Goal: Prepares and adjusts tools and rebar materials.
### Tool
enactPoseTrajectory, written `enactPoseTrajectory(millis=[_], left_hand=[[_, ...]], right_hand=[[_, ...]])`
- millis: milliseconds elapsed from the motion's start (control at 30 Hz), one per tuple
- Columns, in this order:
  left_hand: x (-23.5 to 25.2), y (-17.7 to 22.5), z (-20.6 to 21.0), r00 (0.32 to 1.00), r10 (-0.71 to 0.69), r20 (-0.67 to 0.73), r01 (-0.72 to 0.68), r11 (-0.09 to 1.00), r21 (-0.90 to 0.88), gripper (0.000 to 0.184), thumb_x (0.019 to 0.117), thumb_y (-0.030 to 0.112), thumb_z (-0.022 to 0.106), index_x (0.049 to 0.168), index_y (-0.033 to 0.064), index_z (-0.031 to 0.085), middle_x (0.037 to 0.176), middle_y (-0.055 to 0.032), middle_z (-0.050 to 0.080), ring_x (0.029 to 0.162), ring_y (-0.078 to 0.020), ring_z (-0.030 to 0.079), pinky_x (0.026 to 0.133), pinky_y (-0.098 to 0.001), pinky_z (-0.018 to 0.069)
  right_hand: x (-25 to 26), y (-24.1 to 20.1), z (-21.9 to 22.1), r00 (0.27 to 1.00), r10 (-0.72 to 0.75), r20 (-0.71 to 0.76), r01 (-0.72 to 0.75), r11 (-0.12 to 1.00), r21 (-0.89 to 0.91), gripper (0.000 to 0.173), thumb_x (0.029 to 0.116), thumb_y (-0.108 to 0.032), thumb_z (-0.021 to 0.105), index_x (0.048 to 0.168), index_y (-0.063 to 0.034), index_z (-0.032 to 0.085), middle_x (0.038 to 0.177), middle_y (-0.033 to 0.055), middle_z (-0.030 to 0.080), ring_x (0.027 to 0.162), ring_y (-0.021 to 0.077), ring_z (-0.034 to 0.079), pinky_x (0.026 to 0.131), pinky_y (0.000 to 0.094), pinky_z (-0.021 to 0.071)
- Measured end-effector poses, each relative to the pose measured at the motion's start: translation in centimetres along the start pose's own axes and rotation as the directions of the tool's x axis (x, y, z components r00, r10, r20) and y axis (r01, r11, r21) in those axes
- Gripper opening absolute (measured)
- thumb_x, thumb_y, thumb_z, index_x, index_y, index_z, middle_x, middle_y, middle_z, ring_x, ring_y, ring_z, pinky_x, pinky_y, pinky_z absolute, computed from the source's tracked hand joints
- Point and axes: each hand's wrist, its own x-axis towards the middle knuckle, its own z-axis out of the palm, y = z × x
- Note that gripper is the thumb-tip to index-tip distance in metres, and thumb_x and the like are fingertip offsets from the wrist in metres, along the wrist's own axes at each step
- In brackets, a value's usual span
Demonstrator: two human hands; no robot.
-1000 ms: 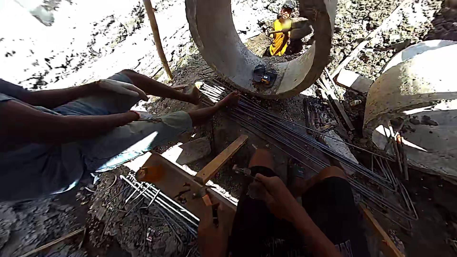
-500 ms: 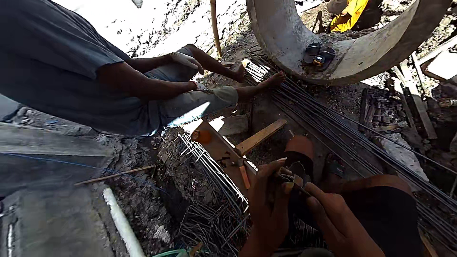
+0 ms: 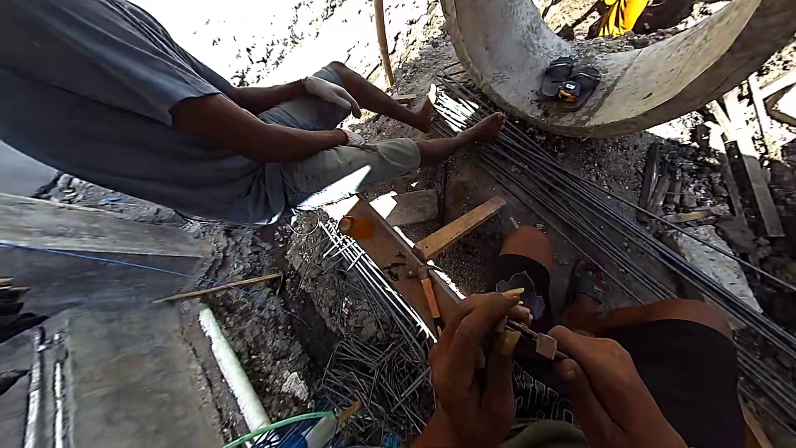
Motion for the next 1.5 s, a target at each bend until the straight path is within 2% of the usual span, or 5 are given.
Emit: enactPoseTrajectory(millis=[767, 1100, 1267, 1367, 1500], left_hand=[[0.2, 0.8, 0.1, 0.996, -0.088, -0.018, 0.089, 0.992, 0.094, 0.032, 0.1095, 0.022, 0.049, 0.107, -0.0027, 0.069, 0.103, -0.0088, 0.077, 0.104, -0.0156, 0.074, 0.093, -0.0305, 0.0616], [0.0, -0.4, -1.3, 0.964, -0.167, 0.206, 0.178, 0.983, -0.034, 0.051, 0.1117, 0.038, 0.037, 0.132, -0.0031, 0.061, 0.116, -0.0081, 0.074, 0.109, -0.012, 0.07, 0.097, -0.0296, 0.0578], [-1.0, -2.6, -3.6, 0.628, -0.36, 0.69, 0.563, 0.822, -0.083, 0.066, 0.0972, 0.053, 0.061, 0.134, -0.0024, 0.059, 0.116, -0.0061, 0.073, 0.1, -0.0059, 0.071, 0.081, -0.0226, 0.0601], [-2.2, -4.2, -4.4, 0.369, -0.243, 0.897, 0.877, 0.412, -0.248, 0.07, 0.1005, 0.036, 0.064, 0.157, 0.0044, 0.038, 0.142, -0.0125, 0.062, 0.123, -0.023, 0.066, 0.098, -0.0384, 0.0593], [-3.7, -3.9, -3.4, 0.273, -0.45, 0.85, 0.961, 0.163, -0.222, 0.071, 0.102, 0.036, 0.061, 0.16, 0.0088, 0.031, 0.148, -0.0106, 0.054, 0.133, -0.0304, 0.057, 0.104, -0.05, 0.0546]], right_hand=[[-1.0, 0.5, -0.3, 0.996, -0.045, -0.075, 0.015, 0.93, -0.366, 0.048, 0.1122, -0.044, 0.025, 0.091, -0.0125, 0.056, 0.067, 0.0003, 0.047, 0.055, 0.0091, 0.048, 0.047, 0.0228, 0.0354], [-1.7, 2.6, -0.2, 0.995, 0.073, 0.066, -0.092, 0.931, 0.354, 0.047, 0.1113, -0.046, 0.028, 0.093, -0.0101, 0.054, 0.068, -0.0036, 0.043, 0.058, -0.0059, 0.042, 0.053, 0.0096, 0.0344], [-2.1, 3.3, -0.9, 0.969, 0.118, 0.219, -0.242, 0.649, 0.721, 0.049, 0.1102, -0.048, 0.033, 0.094, -0.0108, 0.06, 0.07, -0.0098, 0.047, 0.06, -0.01, 0.039, 0.056, 0.0072, 0.0325], [-2.5, 3.9, -0.6, 0.954, 0.162, 0.252, -0.299, 0.553, 0.777, 0.047, 0.1105, -0.047, 0.035, 0.093, -0.0114, 0.06, 0.067, -0.0104, 0.045, 0.057, -0.008, 0.04, 0.054, 0.0089, 0.0344], [-2.7, 4.3, 0.3, 0.935, 0.335, 0.112, -0.318, 0.658, 0.683, 0.047, 0.1098, -0.047, 0.037, 0.088, -0.0138, 0.062, 0.077, -0.0088, 0.056, 0.069, -0.0047, 0.051, 0.063, 0.0123, 0.043]])
